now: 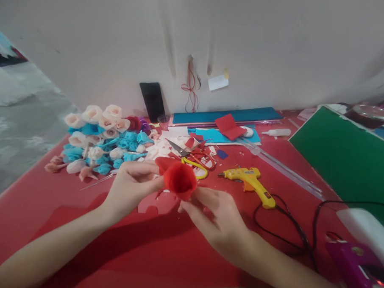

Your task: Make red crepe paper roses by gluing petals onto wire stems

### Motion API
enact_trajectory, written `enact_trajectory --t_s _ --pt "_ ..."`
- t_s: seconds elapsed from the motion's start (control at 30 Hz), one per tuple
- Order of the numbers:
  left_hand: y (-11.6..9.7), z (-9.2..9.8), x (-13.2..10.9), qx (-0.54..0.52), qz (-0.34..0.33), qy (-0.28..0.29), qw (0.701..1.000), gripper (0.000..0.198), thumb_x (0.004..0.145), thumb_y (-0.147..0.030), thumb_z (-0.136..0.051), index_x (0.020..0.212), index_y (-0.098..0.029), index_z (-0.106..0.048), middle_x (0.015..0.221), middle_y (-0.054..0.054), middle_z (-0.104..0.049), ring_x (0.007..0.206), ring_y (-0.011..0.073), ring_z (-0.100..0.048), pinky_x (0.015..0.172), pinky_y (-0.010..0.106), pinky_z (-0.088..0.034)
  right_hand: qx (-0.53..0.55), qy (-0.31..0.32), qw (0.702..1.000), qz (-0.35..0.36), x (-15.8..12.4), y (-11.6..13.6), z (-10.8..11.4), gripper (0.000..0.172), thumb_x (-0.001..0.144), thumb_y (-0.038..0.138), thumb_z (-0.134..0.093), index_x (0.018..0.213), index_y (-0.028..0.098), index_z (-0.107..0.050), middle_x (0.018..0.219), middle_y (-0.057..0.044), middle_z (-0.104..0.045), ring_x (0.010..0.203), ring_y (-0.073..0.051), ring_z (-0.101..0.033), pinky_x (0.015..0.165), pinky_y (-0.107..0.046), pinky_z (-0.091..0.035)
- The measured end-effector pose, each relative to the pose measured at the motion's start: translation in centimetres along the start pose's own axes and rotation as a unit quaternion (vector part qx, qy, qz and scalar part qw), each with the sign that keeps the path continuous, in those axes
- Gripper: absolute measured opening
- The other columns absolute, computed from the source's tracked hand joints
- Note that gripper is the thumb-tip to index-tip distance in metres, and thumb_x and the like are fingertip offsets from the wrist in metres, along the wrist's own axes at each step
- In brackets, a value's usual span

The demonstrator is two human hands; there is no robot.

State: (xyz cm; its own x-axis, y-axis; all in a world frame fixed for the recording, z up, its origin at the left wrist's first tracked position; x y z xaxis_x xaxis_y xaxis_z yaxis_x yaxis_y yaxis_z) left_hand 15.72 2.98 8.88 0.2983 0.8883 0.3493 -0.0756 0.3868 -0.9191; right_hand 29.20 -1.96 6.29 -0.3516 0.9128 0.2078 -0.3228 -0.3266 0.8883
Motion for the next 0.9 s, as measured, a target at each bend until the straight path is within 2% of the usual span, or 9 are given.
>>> enact_trajectory --t_s 0.07,0.13,0.23,0.37,0.5,0.63,0.73,0.9 --pt "-0.1 0.0 -0.1 -0.002 -0.014 0.005 1.000 0.007 0.069 -0.016 -0.066 0.062 -0.018 -0.067 0.063 -0.002 -0.068 0.056 0.0116 -0.060 0.051 0.022 -0.049 -0.073 0.014 0.996 0.044 0.0 0.2 -0.2 0.013 0.088 0.022 -0.043 0.086 0.018 -0.056 0.076 -0.003 -0.062 0.068 -0.012 -0.057 0.061 -0.021 -0.044" --pt "-0.4 -0.1 -0.3 0.003 -0.033 0.024 0.999 0.010 0.073 -0.016 -0.062 0.067 -0.019 -0.068 0.071 -0.002 -0.071 0.064 0.0126 -0.063 0.060 0.023 -0.051 -0.103 0.028 0.991 0.075 0.0 0.3 -0.3 0.011 0.087 0.019 -0.043 0.086 0.019 -0.054 0.079 -0.003 -0.062 0.072 -0.013 -0.057 0.065 -0.021 -0.043" --pt "-1.1 -0.3 -0.5 0.022 -0.071 0.047 0.996 0.015 0.078 -0.016 -0.057 0.066 -0.020 -0.067 0.068 -0.002 -0.070 0.067 0.0129 -0.062 0.074 0.028 -0.050 -0.109 0.040 0.988 0.098 0.1 0.3 -0.4 0.011 0.085 0.019 -0.045 0.090 0.021 -0.054 0.087 -0.004 -0.062 0.079 -0.015 -0.057 0.072 -0.024 -0.043" --pt "-1.7 -0.8 -0.8 0.041 -0.078 0.104 0.991 0.014 0.080 -0.021 -0.054 0.072 -0.017 -0.065 0.075 0.005 -0.067 0.072 0.0163 -0.059 0.071 0.031 -0.047 -0.120 0.050 0.986 0.104 0.2 0.4 -0.5 0.013 0.085 0.018 -0.044 0.091 0.021 -0.055 0.089 -0.004 -0.062 0.080 -0.016 -0.057 0.073 -0.025 -0.043" --pt "-2.1 -1.0 -1.2 0.039 -0.077 0.137 0.987 0.017 0.082 -0.020 -0.049 0.071 -0.017 -0.061 0.077 0.006 -0.064 0.076 0.0163 -0.056 0.075 0.032 -0.045 -0.119 0.057 0.987 0.091 0.1 0.5 -0.6 0.012 0.086 0.016 -0.041 0.089 0.020 -0.052 0.084 -0.003 -0.060 0.074 -0.013 -0.056 0.069 -0.023 -0.043" --pt "-2.7 -1.2 -1.3 0.049 -0.090 0.156 0.982 0.014 0.081 -0.017 -0.048 0.081 -0.014 -0.061 0.080 0.008 -0.063 0.077 0.0172 -0.055 0.077 0.033 -0.044 -0.097 0.059 0.989 0.096 -0.2 1.0 -0.5 0.010 0.087 0.017 -0.040 0.088 0.019 -0.050 0.081 -0.001 -0.058 0.070 -0.010 -0.055 0.067 -0.021 -0.044" --pt "-3.2 -1.2 -1.4 0.058 -0.101 0.160 0.980 0.014 0.078 -0.012 -0.047 0.083 -0.012 -0.061 0.083 0.010 -0.062 0.081 0.0188 -0.055 0.078 0.034 -0.043 -0.104 0.055 0.987 0.110 -0.1 1.5 -0.3 0.012 0.088 0.016 -0.039 0.084 0.018 -0.050 0.080 -0.001 -0.057 0.069 -0.009 -0.054 0.064 -0.019 -0.044" --pt "-3.2 -1.3 -1.6 0.068 -0.079 0.164 0.981 0.018 0.081 -0.011 -0.044 0.081 -0.012 -0.062 0.083 0.007 -0.062 0.080 0.0165 -0.053 0.079 0.031 -0.041 -0.105 0.070 0.982 0.143 0.3 2.3 -0.2 0.015 0.087 0.015 -0.040 0.089 0.019 -0.054 0.087 -0.002 -0.058 0.077 -0.010 -0.056 0.072 -0.018 -0.046"
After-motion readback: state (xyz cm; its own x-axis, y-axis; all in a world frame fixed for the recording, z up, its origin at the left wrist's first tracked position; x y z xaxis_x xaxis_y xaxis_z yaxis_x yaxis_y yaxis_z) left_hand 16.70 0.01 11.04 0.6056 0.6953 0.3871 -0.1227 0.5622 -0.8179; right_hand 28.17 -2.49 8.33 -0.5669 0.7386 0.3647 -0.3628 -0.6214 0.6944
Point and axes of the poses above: each hand's wrist, its own x-axis towards the middle knuckle, its own z-axis out of the back of the hand, y = z × x, the point moved 6 cm from there along x, towards the middle knuckle
